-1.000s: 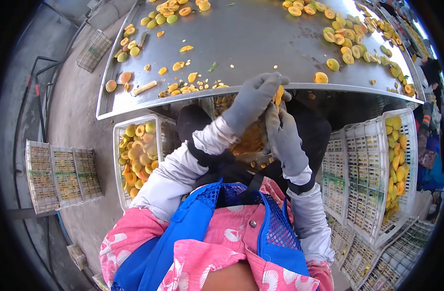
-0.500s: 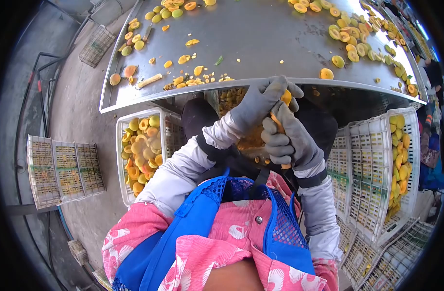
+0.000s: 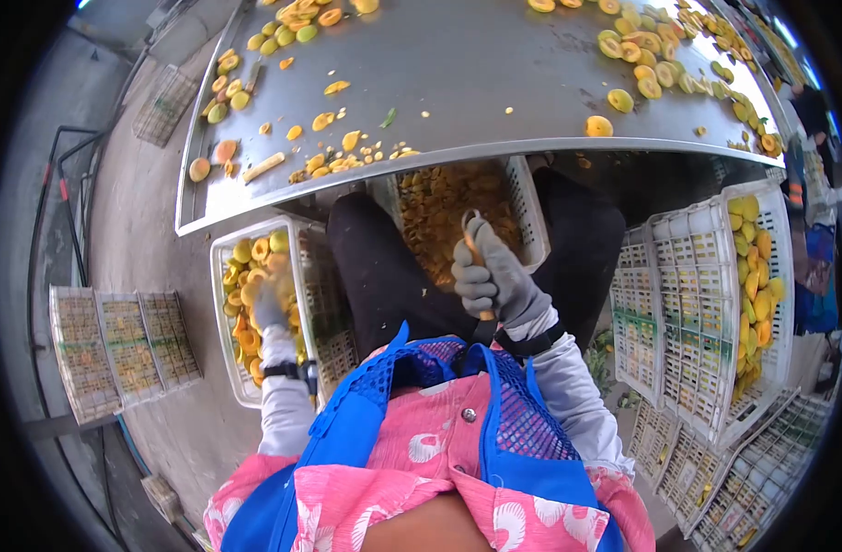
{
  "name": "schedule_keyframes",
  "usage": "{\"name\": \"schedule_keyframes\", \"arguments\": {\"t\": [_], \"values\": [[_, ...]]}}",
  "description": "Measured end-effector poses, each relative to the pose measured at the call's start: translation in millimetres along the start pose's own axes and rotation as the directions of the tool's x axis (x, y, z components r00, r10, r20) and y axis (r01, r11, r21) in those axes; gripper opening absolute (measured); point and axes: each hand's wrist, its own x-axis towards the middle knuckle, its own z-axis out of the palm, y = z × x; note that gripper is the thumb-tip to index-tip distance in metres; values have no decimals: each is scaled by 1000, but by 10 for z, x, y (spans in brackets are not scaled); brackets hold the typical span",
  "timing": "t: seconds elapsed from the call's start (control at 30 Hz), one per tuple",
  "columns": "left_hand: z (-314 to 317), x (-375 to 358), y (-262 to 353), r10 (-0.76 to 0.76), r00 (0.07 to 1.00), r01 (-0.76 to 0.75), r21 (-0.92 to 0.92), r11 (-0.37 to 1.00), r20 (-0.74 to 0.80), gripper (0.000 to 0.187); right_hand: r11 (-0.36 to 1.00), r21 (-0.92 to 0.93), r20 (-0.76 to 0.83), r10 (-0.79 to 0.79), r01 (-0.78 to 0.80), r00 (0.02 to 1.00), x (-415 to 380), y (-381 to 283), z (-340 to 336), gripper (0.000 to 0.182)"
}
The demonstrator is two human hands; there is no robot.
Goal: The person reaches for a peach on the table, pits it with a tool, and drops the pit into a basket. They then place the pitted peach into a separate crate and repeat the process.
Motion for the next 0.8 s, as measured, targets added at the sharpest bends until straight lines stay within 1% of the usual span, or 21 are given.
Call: {"name": "schedule_keyframes", "arguments": {"t": [0.03,0.07,0.1,0.13,0.17,0.2,0.23,0.27,0.3,0.33,0.37,0.4,0.43,0.47,0.5,0.57,0.6,0.63,0.67,0.73,0.8], "values": [[-333,183,-614,-423,891,451,437,778,-168,58,999,-30,-15,-20,19,1000,7,22,-15,50],[-709,178,-1081,-383,900,432,534,727,-208,57,997,-61,0,-49,49,999,7,35,-38,50],[-861,210,-1243,-336,909,414,625,662,-246,56,994,-79,-19,-79,78,997,-15,30,-42,51],[-827,75,-85,-433,858,504,617,605,-277,52,990,-94,-38,-107,103,994,-32,11,-50,51],[-674,85,524,-175,947,304,579,756,-269,48,988,-101,-65,-121,115,991,-69,-26,-59,52],[-481,92,1030,92,956,75,534,842,-279,45,988,-94,-69,-131,124,989,-83,-54,-109,52],[-70,71,1887,191,935,-33,466,884,-297,35,992,-45,-89,-125,122,988,-83,-79,-172,52],[293,478,1729,410,892,-366,230,902,-190,30,993,4,-107,-116,117,987,-93,-100,-226,52],[722,51,3153,258,966,-259,-99,961,-26,33,989,0,-125,-145,146,981,-129,-120,-257,53],[1136,154,3528,570,808,-579,21,815,146,35,987,-13,-137,-162,161,977,-187,-151,-275,53],[1511,-20,4169,673,673,-677,-111,727,307,36,986,-6,-153,-166,167,974,-255,-186,-287,53],[1865,-104,4607,752,440,-802,-161,575,491,39,985,2,-170,-172,175,970,-333,-230,-285,53],[2290,-119,4903,769,158,-895,-239,377,619,48,983,-17,-234,-182,183,955,-440,-288,-220,54],[2737,-192,5208,733,-137,-951,-296,91,666,54,976,-88,-286,-217,200,933,-500,-323,-240,54],[3188,-312,5398,691,-293,-941,-327,-86,661,53,974,-76,-284,-227,214,932,-531,-339,-313,54],[4048,-454,5700,652,-559,-812,-498,-305,512,47,972,-68,-295,-237,227,926,-604,-407,-438,54],[4251,-587,5807,655,-560,-810,-504,-302,507,47,973,-4,-310,-220,230,925,-648,-450,-465,54],[4403,-701,5897,595,-563,-817,-493,-299,573,49,971,62,-322,-200,231,925,-676,-505,-486,54],[4502,-756,5942,530,-559,-826,-480,-294,638,51,972,65,-328,-191,224,925,-690,-565,-508,54],[4537,-756,6015,496,-548,-832,-504,-233,674,50,953,28,-364,-271,301,891,-712,-652,-524,54],[4446,-680,5905,448,-535,-838,-517,-174,716,48,916,-102,-349,-398,387,849,-704,-767,-551,50]]}}
